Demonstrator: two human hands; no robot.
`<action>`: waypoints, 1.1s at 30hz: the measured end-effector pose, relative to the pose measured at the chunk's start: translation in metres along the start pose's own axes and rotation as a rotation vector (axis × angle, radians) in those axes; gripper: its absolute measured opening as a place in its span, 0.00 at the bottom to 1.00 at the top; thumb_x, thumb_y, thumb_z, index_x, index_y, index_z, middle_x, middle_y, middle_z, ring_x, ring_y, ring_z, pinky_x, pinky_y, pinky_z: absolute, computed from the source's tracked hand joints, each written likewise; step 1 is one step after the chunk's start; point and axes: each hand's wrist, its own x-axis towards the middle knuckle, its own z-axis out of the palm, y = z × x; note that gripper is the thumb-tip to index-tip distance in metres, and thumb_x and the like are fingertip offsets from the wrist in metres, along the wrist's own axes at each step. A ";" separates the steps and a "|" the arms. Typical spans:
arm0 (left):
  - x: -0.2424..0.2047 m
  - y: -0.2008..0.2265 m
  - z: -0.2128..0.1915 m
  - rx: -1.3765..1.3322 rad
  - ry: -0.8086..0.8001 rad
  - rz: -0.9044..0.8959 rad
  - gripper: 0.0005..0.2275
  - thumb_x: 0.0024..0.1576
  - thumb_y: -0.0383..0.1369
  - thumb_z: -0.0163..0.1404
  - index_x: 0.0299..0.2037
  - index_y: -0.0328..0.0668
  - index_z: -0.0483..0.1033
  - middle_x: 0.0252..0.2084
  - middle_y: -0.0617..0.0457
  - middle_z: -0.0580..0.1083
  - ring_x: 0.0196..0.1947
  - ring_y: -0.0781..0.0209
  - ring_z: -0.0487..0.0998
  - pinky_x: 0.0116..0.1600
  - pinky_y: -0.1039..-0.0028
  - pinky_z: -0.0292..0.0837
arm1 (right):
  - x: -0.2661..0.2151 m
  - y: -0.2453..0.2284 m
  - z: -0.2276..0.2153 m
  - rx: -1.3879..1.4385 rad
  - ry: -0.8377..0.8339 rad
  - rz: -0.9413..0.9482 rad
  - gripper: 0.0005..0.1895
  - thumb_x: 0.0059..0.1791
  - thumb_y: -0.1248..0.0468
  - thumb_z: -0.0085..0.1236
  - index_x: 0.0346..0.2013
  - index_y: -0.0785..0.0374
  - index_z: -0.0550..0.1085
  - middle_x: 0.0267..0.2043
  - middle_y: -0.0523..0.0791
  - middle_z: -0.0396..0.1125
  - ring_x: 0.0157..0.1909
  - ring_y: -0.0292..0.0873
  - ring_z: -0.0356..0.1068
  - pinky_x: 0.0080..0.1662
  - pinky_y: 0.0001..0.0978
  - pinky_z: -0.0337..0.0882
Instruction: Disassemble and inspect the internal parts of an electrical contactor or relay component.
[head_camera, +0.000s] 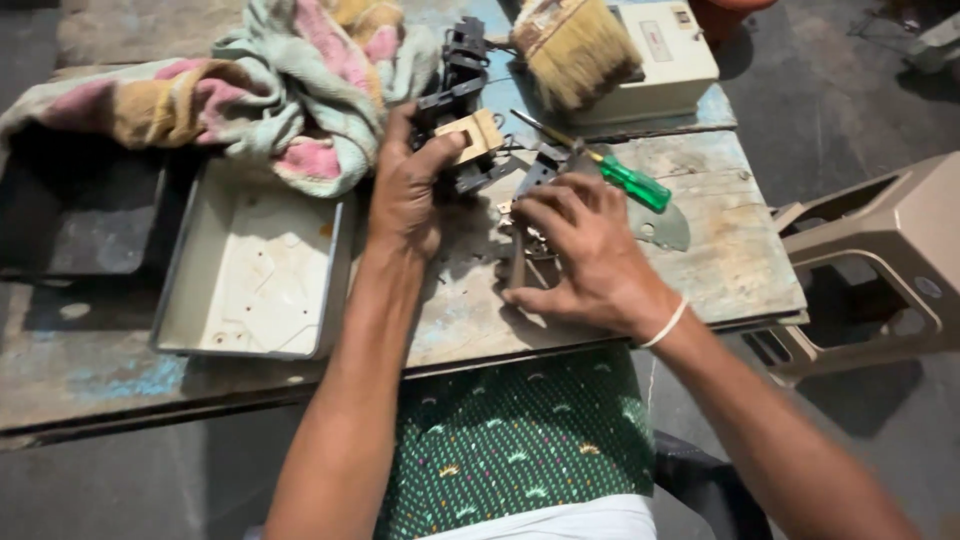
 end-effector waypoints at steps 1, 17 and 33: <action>-0.002 -0.002 -0.001 -0.002 -0.005 -0.009 0.19 0.54 0.23 0.57 0.56 0.38 0.69 0.44 0.51 0.76 0.41 0.60 0.80 0.45 0.70 0.81 | -0.002 -0.004 0.001 -0.002 -0.002 0.010 0.51 0.37 0.33 0.67 0.63 0.64 0.67 0.60 0.55 0.65 0.66 0.59 0.56 0.63 0.57 0.57; -0.030 0.001 0.018 0.011 0.097 -0.138 0.18 0.53 0.24 0.56 0.53 0.43 0.70 0.39 0.52 0.77 0.34 0.60 0.81 0.30 0.64 0.81 | -0.020 0.047 -0.010 0.257 0.114 0.145 0.35 0.46 0.41 0.60 0.59 0.61 0.73 0.48 0.50 0.70 0.51 0.49 0.62 0.56 0.47 0.61; -0.033 0.000 0.044 0.010 0.162 -0.141 0.20 0.53 0.23 0.54 0.56 0.45 0.68 0.38 0.51 0.76 0.30 0.60 0.80 0.26 0.64 0.80 | -0.020 0.059 0.014 0.052 0.096 0.323 0.33 0.45 0.37 0.64 0.51 0.60 0.79 0.39 0.52 0.71 0.43 0.50 0.65 0.47 0.48 0.64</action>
